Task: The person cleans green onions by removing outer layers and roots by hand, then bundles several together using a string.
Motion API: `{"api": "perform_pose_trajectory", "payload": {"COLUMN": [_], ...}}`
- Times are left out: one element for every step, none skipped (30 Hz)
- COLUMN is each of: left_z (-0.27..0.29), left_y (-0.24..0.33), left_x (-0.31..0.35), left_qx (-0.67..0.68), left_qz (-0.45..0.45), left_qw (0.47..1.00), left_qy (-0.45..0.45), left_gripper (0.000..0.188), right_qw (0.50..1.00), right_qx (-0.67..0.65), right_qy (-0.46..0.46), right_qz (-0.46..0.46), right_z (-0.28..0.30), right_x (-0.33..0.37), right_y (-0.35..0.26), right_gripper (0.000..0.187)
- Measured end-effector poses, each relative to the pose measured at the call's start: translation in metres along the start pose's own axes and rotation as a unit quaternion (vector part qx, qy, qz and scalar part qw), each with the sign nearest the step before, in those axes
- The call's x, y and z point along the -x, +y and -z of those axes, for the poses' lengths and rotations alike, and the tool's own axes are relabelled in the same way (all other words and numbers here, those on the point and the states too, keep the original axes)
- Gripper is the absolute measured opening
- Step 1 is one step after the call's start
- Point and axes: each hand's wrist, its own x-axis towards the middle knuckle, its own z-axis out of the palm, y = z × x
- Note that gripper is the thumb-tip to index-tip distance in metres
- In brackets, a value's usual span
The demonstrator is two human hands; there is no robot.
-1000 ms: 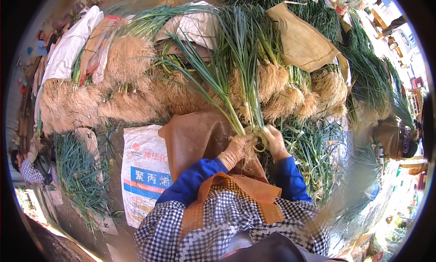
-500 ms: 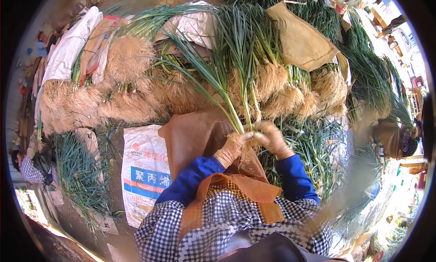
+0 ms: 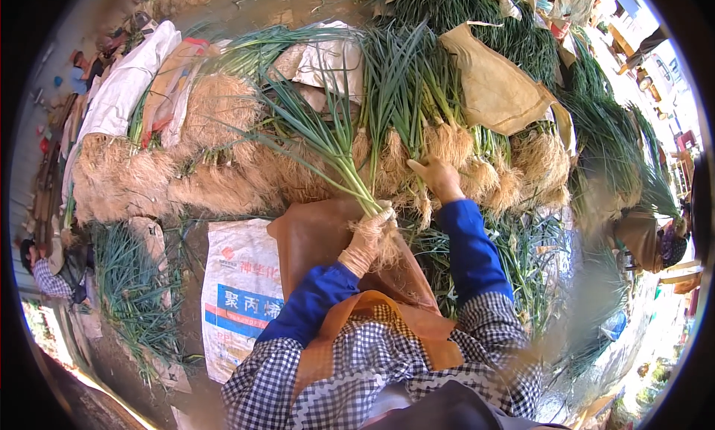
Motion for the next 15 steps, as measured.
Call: {"api": "perform_pose_trajectory", "payload": {"left_z": [-0.003, -0.025, -0.031, -0.018, -0.026, -0.049, -0.042, -0.026, -0.017, -0.019, -0.017, -0.018, -0.006, -0.019, -0.021], "left_y": [-0.012, -0.018, -0.021, -0.013, -0.019, -0.017, -0.031, -0.049, -0.057, -0.056, -0.043, -0.035, -0.037, -0.034, -0.039], "left_x": [-0.003, -0.002, -0.002, 0.003, 0.006, 0.015, 0.013, 0.01, 0.01, 0.015, 0.022, 0.026, 0.021, 0.03, 0.031], "left_qx": [-0.019, -0.057, -0.06, -0.056, -0.071, -0.071, -0.127, -0.184, -0.184, -0.187, -0.127, -0.065, -0.161, -0.11, -0.098], "left_qz": [-0.008, -0.016, -0.005, -0.019, -0.002, 0.109, 0.085, 0.062, 0.097, 0.108, 0.1, 0.094, 0.051, 0.052, 0.071], "left_qw": [1.0, 0.998, 0.998, 0.997, 0.997, 0.991, 0.987, 0.98, 0.975, 0.974, 0.985, 0.993, 0.986, 0.993, 0.992], "left_qy": [0.007, 0.037, 0.029, 0.05, 0.032, 0.04, 0.044, 0.049, 0.074, 0.072, 0.052, 0.026, 0.013, -0.006, -0.036], "left_gripper": [0.013, 0.011, 0.011, 0.011, 0.012, 0.011, 0.011, 0.01, 0.012, 0.012, 0.012, 0.013, 0.019, 0.029, 0.033], "right_qw": [1.0, 0.995, 0.979, 0.973, 0.975, 0.977, 0.984, 0.985, 0.973, 0.975, 0.967, 0.946, 0.94, 0.931, 0.876], "right_qx": [0.002, -0.093, -0.19, -0.206, -0.204, -0.204, -0.171, -0.138, -0.119, -0.126, -0.226, -0.318, -0.341, -0.36, -0.472], "right_qy": [0.004, -0.013, -0.036, -0.098, -0.083, -0.064, 0.002, 0.065, 0.146, 0.131, 0.064, 0.001, -0.006, -0.009, 0.024], "right_qz": [-0.006, 0.019, 0.059, 0.033, 0.034, 0.025, 0.053, 0.079, 0.13, 0.126, 0.101, 0.071, 0.012, -0.056, -0.094], "right_z": [-0.013, -0.027, -0.035, -0.022, -0.023, -0.027, -0.034, -0.045, -0.044, -0.043, -0.034, -0.02, -0.018, -0.014, -0.02], "right_x": [-0.016, -0.032, -0.042, -0.008, 0.013, 0.032, 0.049, 0.065, 0.086, 0.1, 0.12, 0.141, 0.151, 0.155, 0.155], "right_y": [0.017, 0.048, 0.057, 0.008, 0.006, 0.015, 0.014, 0.014, 0.013, 0.029, 0.027, 0.028, 0.042, 0.068, 0.096], "right_gripper": [0.04, 0.041, 0.041, 0.038, 0.036, 0.035, 0.035, 0.035, 0.034, 0.031, 0.03, 0.029, 0.025, 0.022, 0.02]}}
